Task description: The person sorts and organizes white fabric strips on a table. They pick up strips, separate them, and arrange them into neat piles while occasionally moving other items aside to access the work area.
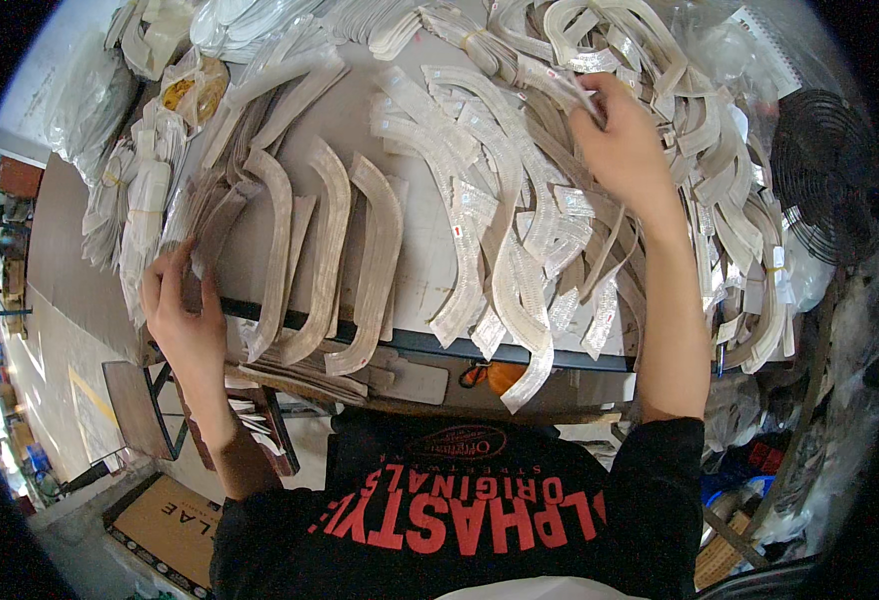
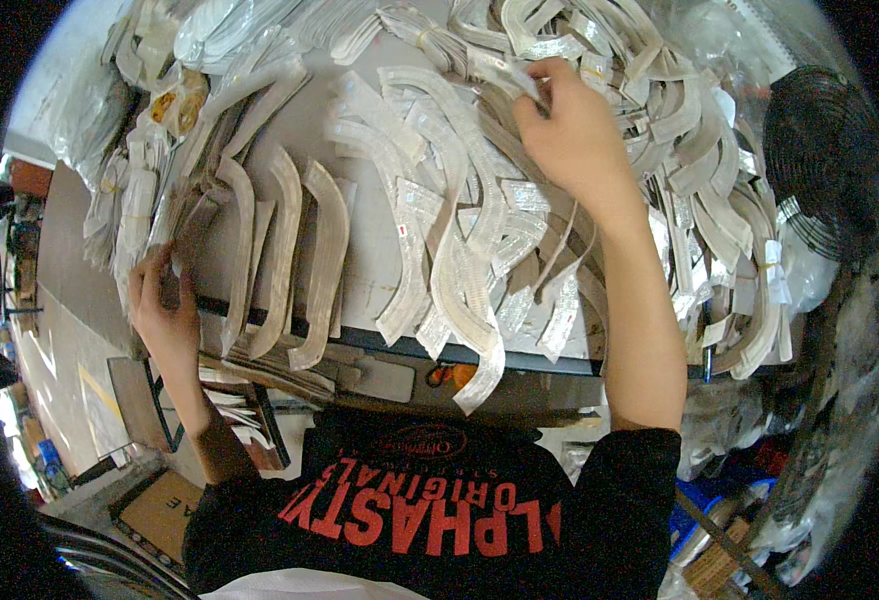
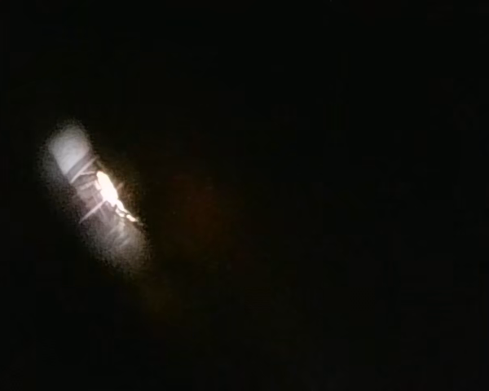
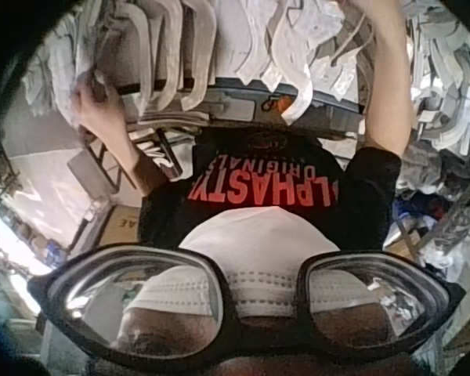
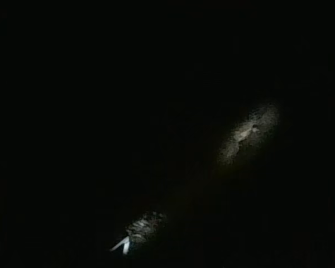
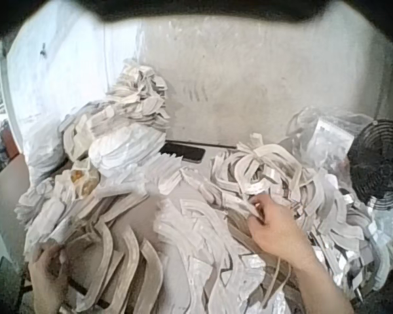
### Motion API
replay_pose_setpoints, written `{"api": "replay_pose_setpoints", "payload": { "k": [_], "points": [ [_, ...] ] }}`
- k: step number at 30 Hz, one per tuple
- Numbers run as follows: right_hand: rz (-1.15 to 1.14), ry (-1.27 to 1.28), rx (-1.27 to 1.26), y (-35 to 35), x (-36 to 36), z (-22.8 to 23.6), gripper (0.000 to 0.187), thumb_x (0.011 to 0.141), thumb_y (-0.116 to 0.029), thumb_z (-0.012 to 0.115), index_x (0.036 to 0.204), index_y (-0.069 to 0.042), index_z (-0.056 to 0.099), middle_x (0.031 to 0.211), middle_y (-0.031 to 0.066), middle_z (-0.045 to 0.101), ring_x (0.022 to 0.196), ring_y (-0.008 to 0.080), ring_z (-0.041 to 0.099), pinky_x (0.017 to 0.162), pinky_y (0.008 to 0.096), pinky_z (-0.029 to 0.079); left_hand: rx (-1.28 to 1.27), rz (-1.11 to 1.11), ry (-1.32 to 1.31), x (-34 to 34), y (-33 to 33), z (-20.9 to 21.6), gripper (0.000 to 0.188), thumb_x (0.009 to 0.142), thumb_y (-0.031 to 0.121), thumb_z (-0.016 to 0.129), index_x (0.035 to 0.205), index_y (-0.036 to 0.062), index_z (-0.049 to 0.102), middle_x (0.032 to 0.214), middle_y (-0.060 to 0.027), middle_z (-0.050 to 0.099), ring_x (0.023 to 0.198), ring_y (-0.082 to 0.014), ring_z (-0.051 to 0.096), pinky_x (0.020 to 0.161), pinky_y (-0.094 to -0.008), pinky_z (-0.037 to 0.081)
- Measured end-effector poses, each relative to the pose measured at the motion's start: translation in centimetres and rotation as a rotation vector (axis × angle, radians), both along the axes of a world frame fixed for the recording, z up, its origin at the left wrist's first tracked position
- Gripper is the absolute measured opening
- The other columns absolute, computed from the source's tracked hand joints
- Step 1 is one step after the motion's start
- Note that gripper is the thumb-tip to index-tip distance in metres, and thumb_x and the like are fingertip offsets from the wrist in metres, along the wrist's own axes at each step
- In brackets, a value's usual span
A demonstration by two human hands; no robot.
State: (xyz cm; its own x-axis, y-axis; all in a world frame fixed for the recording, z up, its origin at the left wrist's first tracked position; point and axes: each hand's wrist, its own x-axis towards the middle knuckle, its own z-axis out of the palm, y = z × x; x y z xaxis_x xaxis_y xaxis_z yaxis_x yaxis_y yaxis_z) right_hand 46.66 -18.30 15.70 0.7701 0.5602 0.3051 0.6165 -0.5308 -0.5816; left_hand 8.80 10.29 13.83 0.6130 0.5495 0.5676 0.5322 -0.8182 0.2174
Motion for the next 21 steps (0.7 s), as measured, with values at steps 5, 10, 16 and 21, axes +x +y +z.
{"api": "replay_pose_setpoints", "payload": {
  "k": [5, 10, 16, 21],
  "points": [
    [0.095, -0.059, -0.344, 0.5, -2.2, 1.2, 0.046, 0.09, -0.021, 0.07, 0.134, -0.008, 0.067, 0.099, 0.0263, 0.075, 0.095, 0.0451, 0.071, 0.086, 0.0503, 0.056, -0.021, 0.016, 0.006, -0.3, 0.1, -0.1, 0.044, 0.086, -0.005, 0.076, 0.128, 0.0091, 0.073, 0.114, -0.0134, 0.068, 0.111, -0.0343, 0.065, 0.1, -0.0429, 0.051],
    [0.143, -0.088, -0.388, -0.4, -2.5, 1.5, 0.047, 0.087, -0.017, 0.073, 0.133, -0.008, 0.068, 0.098, 0.0259, 0.075, 0.092, 0.0459, 0.071, 0.084, 0.0495, 0.056, -0.018, 0.025, 0.001, -0.2, 0.0, -0.1, 0.044, 0.086, -0.005, 0.076, 0.128, 0.009, 0.074, 0.114, -0.0131, 0.068, 0.111, -0.0337, 0.066, 0.1, -0.0427, 0.051],
    [0.136, -0.046, -0.432, -0.3, -2.9, 2.1, 0.046, 0.086, -0.015, 0.073, 0.132, -0.007, 0.069, 0.101, 0.0258, 0.075, 0.094, 0.0451, 0.072, 0.084, 0.0498, 0.056, -0.05, 0.032, -0.004, -0.1, -0.1, 0.0, 0.045, 0.086, -0.006, 0.076, 0.128, 0.0093, 0.074, 0.116, -0.0131, 0.068, 0.111, -0.0335, 0.066, 0.101, -0.0427, 0.051],
    [0.127, -0.026, -0.451, -0.4, -3.0, 2.5, 0.044, 0.088, -0.021, 0.072, 0.131, -0.012, 0.07, 0.102, 0.0232, 0.076, 0.097, 0.0432, 0.073, 0.087, 0.0521, 0.058, -0.001, 0.02, 0.011, -0.3, 0.4, -0.3, 0.046, 0.085, -0.006, 0.076, 0.128, 0.0102, 0.074, 0.119, -0.0138, 0.068, 0.113, -0.0341, 0.066, 0.101, -0.0433, 0.052]
  ]
}}
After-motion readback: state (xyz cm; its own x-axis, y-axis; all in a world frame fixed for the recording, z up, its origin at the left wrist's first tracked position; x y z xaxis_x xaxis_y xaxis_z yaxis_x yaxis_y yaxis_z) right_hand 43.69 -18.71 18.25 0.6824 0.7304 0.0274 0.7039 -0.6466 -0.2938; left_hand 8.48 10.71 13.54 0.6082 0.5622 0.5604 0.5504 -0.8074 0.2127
